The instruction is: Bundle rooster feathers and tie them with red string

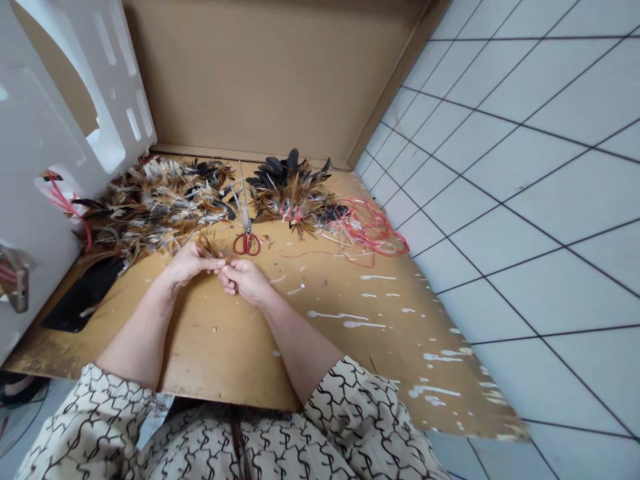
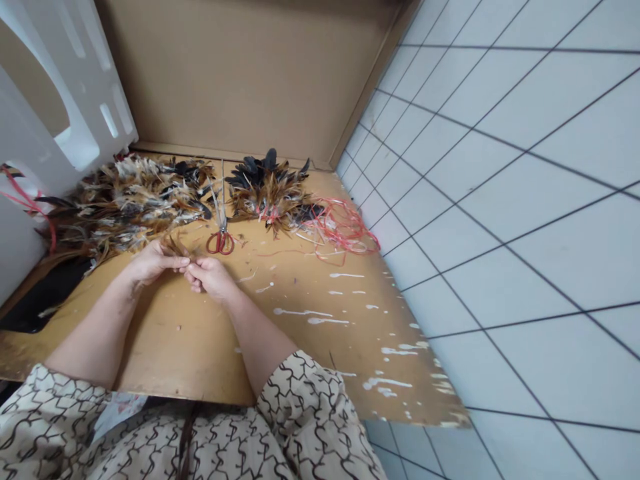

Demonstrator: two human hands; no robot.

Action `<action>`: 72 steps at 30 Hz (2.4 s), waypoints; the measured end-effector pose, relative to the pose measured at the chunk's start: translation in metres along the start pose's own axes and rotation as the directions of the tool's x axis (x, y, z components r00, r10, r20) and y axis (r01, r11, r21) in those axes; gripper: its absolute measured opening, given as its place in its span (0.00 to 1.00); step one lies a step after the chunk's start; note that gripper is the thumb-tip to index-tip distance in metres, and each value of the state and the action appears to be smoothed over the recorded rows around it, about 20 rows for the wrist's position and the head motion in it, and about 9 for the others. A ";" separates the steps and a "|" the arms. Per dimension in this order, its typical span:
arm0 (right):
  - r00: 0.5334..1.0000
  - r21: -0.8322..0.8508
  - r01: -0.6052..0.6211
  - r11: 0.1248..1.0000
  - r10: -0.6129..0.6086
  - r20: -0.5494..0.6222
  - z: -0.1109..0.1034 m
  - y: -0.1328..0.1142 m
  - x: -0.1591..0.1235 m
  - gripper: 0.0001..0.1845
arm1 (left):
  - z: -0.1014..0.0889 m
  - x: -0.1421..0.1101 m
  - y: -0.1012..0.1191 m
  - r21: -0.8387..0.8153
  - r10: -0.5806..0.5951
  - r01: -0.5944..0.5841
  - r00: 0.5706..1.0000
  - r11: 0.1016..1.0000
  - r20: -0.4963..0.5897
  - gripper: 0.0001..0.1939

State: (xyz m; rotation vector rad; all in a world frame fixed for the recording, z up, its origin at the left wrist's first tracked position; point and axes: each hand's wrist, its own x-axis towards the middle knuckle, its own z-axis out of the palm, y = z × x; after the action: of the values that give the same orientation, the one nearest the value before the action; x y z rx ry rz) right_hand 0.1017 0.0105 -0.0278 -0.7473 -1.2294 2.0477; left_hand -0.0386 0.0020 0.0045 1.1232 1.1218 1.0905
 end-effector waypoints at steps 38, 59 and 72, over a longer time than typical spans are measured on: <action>0.885 -0.965 -0.138 0.221 -0.409 -0.220 -0.003 -0.002 0.001 0.08 | -0.025 0.011 -0.006 0.466 0.213 0.090 0.803 0.880 -0.557 0.04; 0.825 -0.648 0.019 0.762 -0.377 -0.420 -0.018 0.017 0.013 0.11 | -0.015 0.046 0.018 0.937 0.173 0.235 0.943 0.258 -0.284 0.08; 0.694 -0.764 0.156 0.626 -0.620 -0.366 -0.010 -0.001 0.000 0.08 | 0.002 -0.002 0.024 0.883 0.226 -0.029 0.970 0.468 -0.088 0.07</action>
State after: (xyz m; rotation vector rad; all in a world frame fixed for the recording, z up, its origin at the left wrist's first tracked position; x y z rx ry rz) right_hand 0.1090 0.0161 -0.0308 -1.1988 -1.5661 0.7851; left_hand -0.0385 0.0027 0.0283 1.9704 1.8952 0.6870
